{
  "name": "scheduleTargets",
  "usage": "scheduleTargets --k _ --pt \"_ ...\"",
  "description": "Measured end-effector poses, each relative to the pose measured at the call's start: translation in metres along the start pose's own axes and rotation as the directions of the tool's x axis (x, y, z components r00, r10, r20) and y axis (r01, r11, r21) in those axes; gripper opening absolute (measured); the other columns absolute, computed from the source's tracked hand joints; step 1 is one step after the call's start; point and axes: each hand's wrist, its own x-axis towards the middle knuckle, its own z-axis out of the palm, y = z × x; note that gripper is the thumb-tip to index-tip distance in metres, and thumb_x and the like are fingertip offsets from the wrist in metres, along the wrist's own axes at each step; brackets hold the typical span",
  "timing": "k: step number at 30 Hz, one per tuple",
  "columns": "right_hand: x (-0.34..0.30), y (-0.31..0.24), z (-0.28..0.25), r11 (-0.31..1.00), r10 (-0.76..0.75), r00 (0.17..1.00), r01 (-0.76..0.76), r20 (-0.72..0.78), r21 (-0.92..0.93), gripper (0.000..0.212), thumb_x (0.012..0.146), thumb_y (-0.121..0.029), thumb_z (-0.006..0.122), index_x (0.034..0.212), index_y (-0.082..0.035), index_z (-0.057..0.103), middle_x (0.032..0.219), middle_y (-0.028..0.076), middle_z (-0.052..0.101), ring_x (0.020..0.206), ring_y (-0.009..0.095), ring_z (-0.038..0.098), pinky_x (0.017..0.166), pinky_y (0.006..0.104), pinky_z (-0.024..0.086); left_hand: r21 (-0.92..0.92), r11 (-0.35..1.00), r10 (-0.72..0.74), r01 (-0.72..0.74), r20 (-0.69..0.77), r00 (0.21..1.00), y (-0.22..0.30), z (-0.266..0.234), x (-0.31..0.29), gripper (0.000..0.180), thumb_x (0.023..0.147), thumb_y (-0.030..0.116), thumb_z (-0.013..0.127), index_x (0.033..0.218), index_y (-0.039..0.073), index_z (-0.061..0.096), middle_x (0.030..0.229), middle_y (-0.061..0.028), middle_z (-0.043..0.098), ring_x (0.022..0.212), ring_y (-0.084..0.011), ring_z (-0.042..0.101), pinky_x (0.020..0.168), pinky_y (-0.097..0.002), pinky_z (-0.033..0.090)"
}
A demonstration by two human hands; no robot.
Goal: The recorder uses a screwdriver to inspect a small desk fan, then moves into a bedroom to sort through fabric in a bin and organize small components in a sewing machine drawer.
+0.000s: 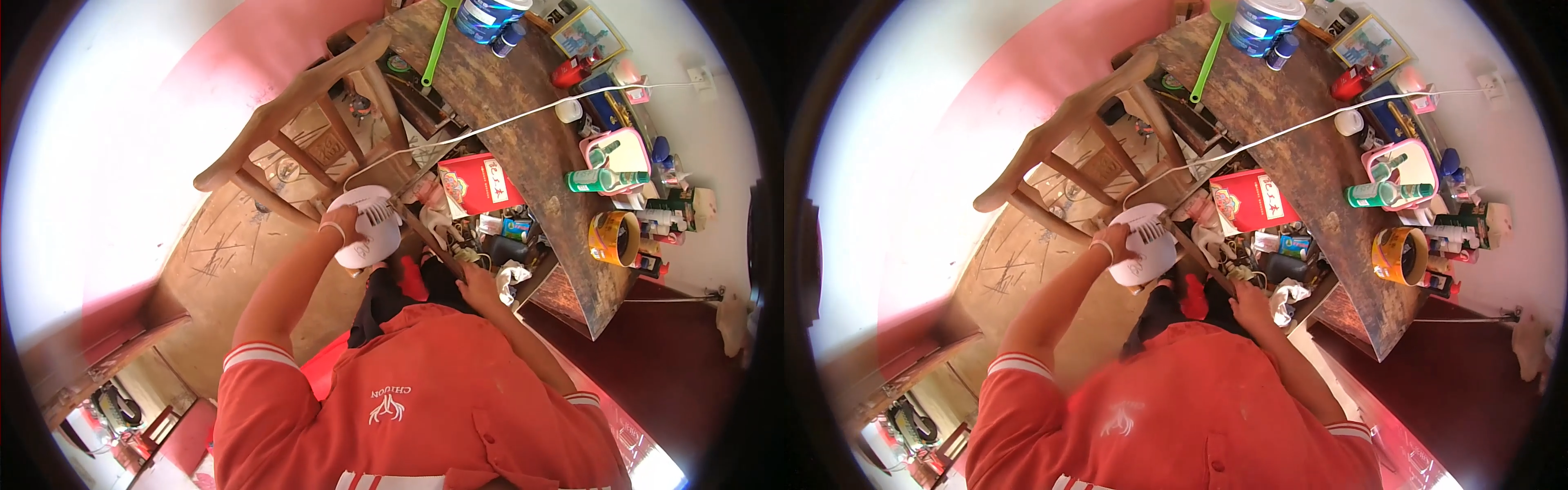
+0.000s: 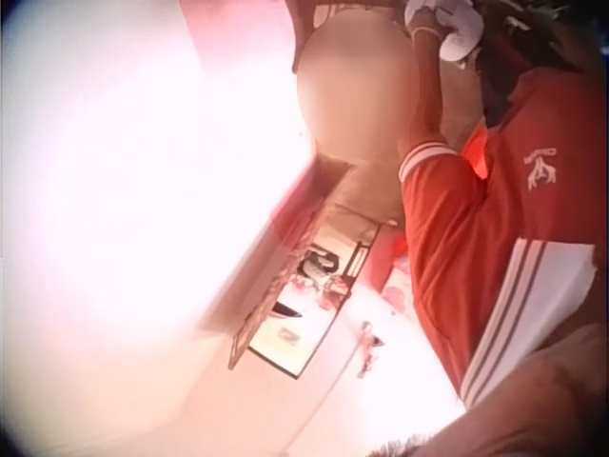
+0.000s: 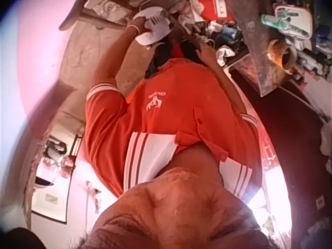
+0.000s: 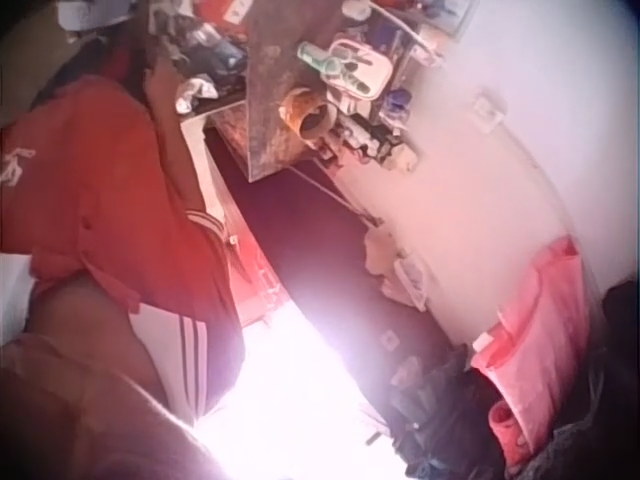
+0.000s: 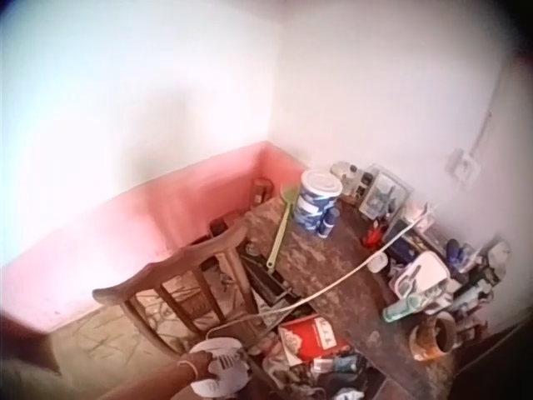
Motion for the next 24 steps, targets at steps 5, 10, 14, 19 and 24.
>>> scheduleTargets --k 5,10,14,19,24 --pt "-0.001 0.002 -0.001 0.999 0.025 1.0 -0.026 0.018 0.026 0.044 0.075 -0.015 0.064 0.116 -0.006 0.051 0.104 0.018 0.057 0.098 0.037 0.055 0.082 0.0437 0.045 -0.008 0.995 0.094 -0.096 -0.146 0.985 -0.003 0.027 -0.059 0.049 0.065 0.033 0.075 0.1 0.006 0.054 0.1 -0.0131 0.056 0.092 -0.0318 0.058 0.076 -0.0412 0.049" --pt "0.006 0.004 0.004 1.0 0.024 0.999 -0.024 0.044 -0.007 0.049 0.075 -0.015 0.065 0.12 -0.007 0.048 0.107 0.017 0.055 0.099 0.037 0.054 0.083 0.0432 0.045 0.038 0.987 0.156 -0.153 -0.074 0.985 0.014 0.021 -0.114 0.033 0.075 0.023 0.066 0.098 0.007 0.05 0.098 -0.0124 0.052 0.087 -0.03 0.059 0.069 -0.0409 0.049" --pt "0.01 0.018 0.026 0.998 -0.003 1.0 0.004 0.022 -0.057 0.051 0.075 -0.011 0.064 0.122 -0.006 0.046 0.108 0.018 0.054 0.098 0.038 0.054 0.083 0.044 0.044 0.081 0.981 0.172 -0.174 0.029 0.985 0.019 0.01 -0.148 0.031 0.079 0.024 0.064 0.099 0.006 0.049 0.097 -0.0112 0.051 0.085 -0.029 0.059 0.069 -0.039 0.049" --pt "0.012 0.012 0.023 0.998 0.0 0.999 0.002 0.038 -0.058 0.052 0.075 -0.009 0.063 0.123 -0.005 0.045 0.112 0.018 0.051 0.099 0.038 0.053 0.083 0.044 0.044 0.113 0.971 0.209 -0.211 0.035 0.977 0.014 -0.007 -0.197 0.025 0.079 0.018 0.062 0.096 0.005 0.05 0.094 -0.0106 0.051 0.088 -0.0256 0.057 0.072 -0.0359 0.049" --pt "0.016 0.011 0.016 0.995 -0.003 0.995 0.013 0.102 -0.102 0.051 0.076 -0.013 0.064 0.122 -0.005 0.045 0.111 0.019 0.051 0.099 0.036 0.054 0.081 0.043 0.047 0.148 0.962 0.23 -0.231 0.024 0.973 0.014 -0.036 -0.235 0.022 0.08 0.018 0.059 0.096 0.007 0.051 0.093 -0.009 0.051 0.088 -0.0249 0.056 0.072 -0.0356 0.049"
